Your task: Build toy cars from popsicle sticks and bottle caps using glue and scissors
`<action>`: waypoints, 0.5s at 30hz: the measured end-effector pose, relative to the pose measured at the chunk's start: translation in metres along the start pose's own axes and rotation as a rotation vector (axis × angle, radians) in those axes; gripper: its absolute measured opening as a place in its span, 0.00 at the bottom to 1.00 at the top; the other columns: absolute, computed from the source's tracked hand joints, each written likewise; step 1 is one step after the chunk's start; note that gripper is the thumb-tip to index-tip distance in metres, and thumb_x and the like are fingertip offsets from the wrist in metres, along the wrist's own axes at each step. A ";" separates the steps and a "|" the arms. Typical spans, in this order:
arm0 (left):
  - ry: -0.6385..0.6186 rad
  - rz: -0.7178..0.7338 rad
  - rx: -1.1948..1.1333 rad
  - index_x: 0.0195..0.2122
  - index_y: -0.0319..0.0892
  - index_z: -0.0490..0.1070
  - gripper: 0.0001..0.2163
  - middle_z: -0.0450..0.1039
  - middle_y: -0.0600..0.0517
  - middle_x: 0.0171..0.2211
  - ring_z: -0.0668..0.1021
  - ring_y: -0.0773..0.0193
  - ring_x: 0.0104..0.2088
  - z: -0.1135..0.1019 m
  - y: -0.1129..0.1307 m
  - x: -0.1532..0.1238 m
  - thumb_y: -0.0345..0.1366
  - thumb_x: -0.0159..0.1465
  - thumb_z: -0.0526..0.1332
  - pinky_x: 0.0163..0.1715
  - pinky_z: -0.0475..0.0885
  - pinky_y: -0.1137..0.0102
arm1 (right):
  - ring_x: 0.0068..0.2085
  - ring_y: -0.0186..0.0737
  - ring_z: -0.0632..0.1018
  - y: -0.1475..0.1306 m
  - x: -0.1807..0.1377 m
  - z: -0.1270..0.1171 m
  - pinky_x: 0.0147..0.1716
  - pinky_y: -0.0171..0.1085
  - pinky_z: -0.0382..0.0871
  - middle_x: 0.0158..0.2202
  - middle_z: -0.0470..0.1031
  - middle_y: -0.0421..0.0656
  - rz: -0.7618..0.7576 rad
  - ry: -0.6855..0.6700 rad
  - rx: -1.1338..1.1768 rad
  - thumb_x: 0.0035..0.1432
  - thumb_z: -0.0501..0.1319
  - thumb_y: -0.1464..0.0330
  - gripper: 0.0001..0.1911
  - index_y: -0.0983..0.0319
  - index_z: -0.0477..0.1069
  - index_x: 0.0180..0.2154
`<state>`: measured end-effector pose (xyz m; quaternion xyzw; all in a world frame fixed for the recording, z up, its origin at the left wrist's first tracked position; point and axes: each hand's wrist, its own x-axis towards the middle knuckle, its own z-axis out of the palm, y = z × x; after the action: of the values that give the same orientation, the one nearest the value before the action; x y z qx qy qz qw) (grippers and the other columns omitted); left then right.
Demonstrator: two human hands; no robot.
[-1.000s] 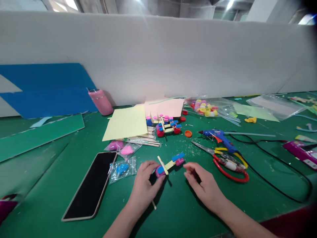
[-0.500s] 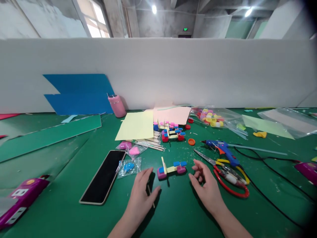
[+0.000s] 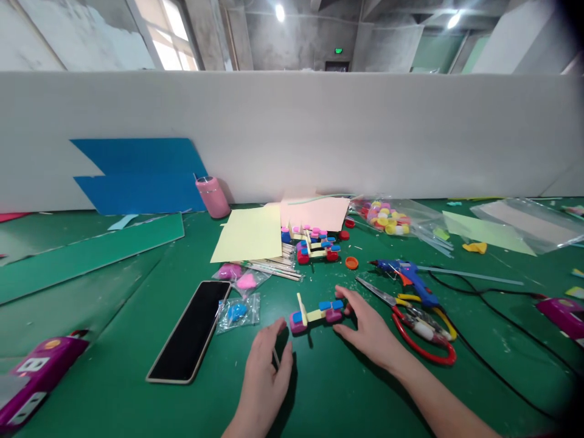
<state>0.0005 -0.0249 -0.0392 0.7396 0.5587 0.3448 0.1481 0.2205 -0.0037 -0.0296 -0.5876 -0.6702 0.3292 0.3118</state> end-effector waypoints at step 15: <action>-0.060 -0.167 -0.200 0.49 0.37 0.61 0.18 0.73 0.41 0.43 0.75 0.55 0.43 0.008 -0.003 0.017 0.35 0.57 0.53 0.41 0.72 0.61 | 0.37 0.40 0.72 -0.008 0.021 -0.004 0.36 0.35 0.65 0.36 0.71 0.40 -0.064 -0.009 0.045 0.50 0.61 0.67 0.11 0.58 0.69 0.39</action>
<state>0.0065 -0.0064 -0.0408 0.6821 0.5765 0.3630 0.2657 0.2168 0.0169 -0.0203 -0.5571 -0.6827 0.3365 0.3322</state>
